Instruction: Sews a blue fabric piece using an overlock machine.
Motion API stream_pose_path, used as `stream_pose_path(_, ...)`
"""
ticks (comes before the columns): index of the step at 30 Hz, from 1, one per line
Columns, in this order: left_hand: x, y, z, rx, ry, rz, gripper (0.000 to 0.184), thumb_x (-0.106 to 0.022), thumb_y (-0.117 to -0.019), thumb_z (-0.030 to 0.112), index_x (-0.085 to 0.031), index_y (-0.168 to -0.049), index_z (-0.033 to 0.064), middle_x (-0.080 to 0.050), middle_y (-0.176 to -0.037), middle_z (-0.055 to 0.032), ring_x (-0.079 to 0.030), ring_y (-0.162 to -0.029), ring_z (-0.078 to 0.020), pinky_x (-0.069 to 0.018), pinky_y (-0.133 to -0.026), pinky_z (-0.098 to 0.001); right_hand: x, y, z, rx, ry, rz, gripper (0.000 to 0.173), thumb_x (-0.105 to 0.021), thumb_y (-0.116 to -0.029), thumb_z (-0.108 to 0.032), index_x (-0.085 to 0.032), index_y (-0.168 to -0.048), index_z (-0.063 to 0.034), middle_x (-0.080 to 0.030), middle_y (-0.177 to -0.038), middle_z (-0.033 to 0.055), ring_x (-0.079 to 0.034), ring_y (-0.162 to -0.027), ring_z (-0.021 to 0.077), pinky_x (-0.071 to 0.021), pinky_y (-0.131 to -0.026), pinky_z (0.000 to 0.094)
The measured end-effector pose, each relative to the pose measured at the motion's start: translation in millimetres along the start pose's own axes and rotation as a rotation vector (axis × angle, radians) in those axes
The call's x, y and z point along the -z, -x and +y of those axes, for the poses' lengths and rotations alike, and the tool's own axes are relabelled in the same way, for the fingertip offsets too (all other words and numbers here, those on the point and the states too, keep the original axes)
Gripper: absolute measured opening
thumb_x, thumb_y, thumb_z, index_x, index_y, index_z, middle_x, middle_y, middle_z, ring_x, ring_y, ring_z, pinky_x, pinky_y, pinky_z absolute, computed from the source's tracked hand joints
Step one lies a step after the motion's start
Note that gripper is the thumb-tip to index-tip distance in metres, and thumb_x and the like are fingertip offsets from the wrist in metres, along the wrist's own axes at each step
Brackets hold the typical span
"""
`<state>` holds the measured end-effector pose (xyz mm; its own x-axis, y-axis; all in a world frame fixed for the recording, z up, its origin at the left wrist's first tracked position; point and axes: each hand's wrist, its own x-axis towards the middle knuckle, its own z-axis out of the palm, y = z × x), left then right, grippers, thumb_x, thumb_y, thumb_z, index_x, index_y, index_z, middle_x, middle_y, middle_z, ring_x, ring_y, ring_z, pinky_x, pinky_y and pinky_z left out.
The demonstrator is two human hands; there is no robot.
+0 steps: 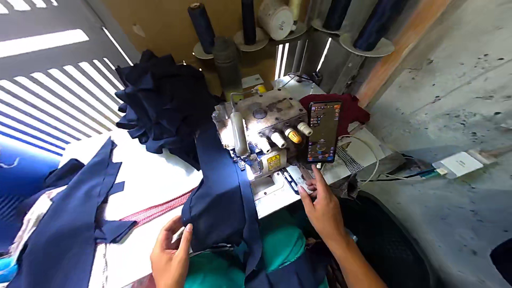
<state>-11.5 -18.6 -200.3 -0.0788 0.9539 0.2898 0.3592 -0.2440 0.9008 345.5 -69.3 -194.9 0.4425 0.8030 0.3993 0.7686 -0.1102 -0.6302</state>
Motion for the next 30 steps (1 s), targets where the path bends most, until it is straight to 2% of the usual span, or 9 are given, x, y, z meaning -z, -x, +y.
stream_pose_path(2,-8.6,10.8,17.2,-0.158,-0.249,0.104,0.039,-0.064,-0.0966,0.019,-0.062,-0.123,-0.0095,-0.066,-0.117,-0.021,-0.066,-0.104,-0.0179,-0.0575,-0.083,-0.0303,2.2,-9.5,2.8,-0.019,0.066,-0.045,0.073,-0.064,-0.1002,-0.031,-0.034,-0.159,0.0003,-0.07,-0.104,0.0118,-0.069,-0.081,0.0196,-0.0603,-0.072,0.0353)
stream_pose_path(6,-51.1,32.6,61.2,-0.281,-0.301,-0.025,0.028,-0.058,-0.102,0.026,-0.073,-0.103,0.0017,-0.072,-0.09,-0.0054,-0.068,-0.078,-0.0047,-0.059,-0.069,-0.0213,6.3,-26.2,-2.2,-0.032,0.133,-0.099,0.084,-0.063,-0.0994,-0.044,-0.027,-0.162,-0.0005,-0.072,-0.09,0.0076,-0.067,-0.068,0.0188,-0.059,-0.064,0.039)
stream_pose_path(10,-95.9,37.3,51.5,-0.206,-0.439,-0.179,0.053,-0.063,-0.0938,0.052,-0.074,-0.118,0.0067,-0.073,-0.103,-0.0054,-0.07,-0.093,-0.018,-0.0598,-0.08,-0.0373,6.0,-35.2,-6.8,-0.029,0.179,-0.141,0.088,-0.064,-0.0976,-0.051,-0.027,-0.162,-0.0035,-0.071,-0.086,0.0094,-0.066,-0.064,0.0209,-0.0575,-0.061,0.0397)
stream_pose_path(13,-104.4,38.5,43.9,-0.222,-0.268,-0.198,0.024,-0.069,-0.0924,0.034,-0.076,-0.095,0.0111,-0.074,-0.101,0.0006,-0.07,-0.096,-0.0091,-0.0594,-0.084,-0.0272,7.0,-38.6,-4.7,-0.036,0.177,-0.154,0.085,-0.064,-0.0973,-0.052,-0.032,-0.161,-0.0051,-0.071,-0.086,0.0098,-0.065,-0.064,0.0208,-0.0573,-0.062,0.0395)
stream_pose_path(17,-86.5,40.4,61.0,0.101,0.212,-0.376,0.01,-0.066,-0.0954,0.012,-0.071,-0.101,0.0049,-0.076,-0.09,-0.001,-0.073,-0.078,-0.0087,-0.0624,-0.072,-0.0248,15.0,-27.6,-7.4,-0.01,-0.031,-0.111,0.083,-0.067,-0.0964,-0.048,-0.036,-0.158,-0.0013,-0.069,-0.087,0.0036,-0.062,-0.063,0.0105,-0.0558,-0.056,0.0287)
stream_pose_path(19,-79.2,43.4,69.7,0.205,0.291,-0.382,0.008,-0.067,-0.0951,0.008,-0.072,-0.1,0.0034,-0.075,-0.082,-0.0023,-0.071,-0.069,-0.0094,-0.0608,-0.065,-0.0241,17.6,-10.8,-21.4,0.029,-0.272,-0.174,0.064,-0.069,-0.0965,-0.04,-0.054,-0.142,0.0019,-0.069,-0.087,0.0011,-0.062,-0.067,0.0068,-0.0554,-0.056,0.0256)
stream_pose_path(22,-78.1,47.2,75.9,0.216,0.315,-0.347,0.007,-0.07,-0.0941,0.009,-0.074,-0.092,0.0048,-0.075,-0.084,-0.0023,-0.071,-0.072,-0.0087,-0.061,-0.068,-0.0235,9.7,23.6,-46.8,0.113,-0.434,-0.444,0.047,-0.071,-0.0913,-0.053,-0.075,-0.104,-0.0081,-0.072,-0.093,0.0005,-0.069,-0.087,0.0095,-0.0603,-0.075,0.03)
stream_pose_path(26,-76.9,44.7,73.9,0.164,0.304,-0.383,0.01,-0.075,-0.0913,0.016,-0.077,-0.087,0.0067,-0.076,-0.102,-0.0072,-0.073,-0.096,-0.0161,-0.062,-0.084,-0.0286,-13.2,64.3,-58.0,0.212,-0.413,-0.573,0.032,-0.071,-0.0951,-0.036,-0.071,-0.08,-0.0083,-0.072,-0.09,0.0026,-0.069,-0.094,0.0135,-0.0582,-0.082,0.029)
stream_pose_path(30,-75.4,44.4,82.7,0.275,0.312,-0.443,0.028,-0.063,-0.1004,0.016,-0.071,-0.12,-0.0031,-0.077,-0.105,-0.0095,-0.076,-0.091,-0.0188,-0.0649,-0.083,-0.0339,1.3,77.9,-57.8,0.3,-0.397,-0.542,0.027,-0.067,-0.0976,-0.028,-0.067,-0.078,-0.0098,-0.067,-0.077,0.0015,-0.066,-0.08,0.0121,-0.0553,-0.073,0.0249)
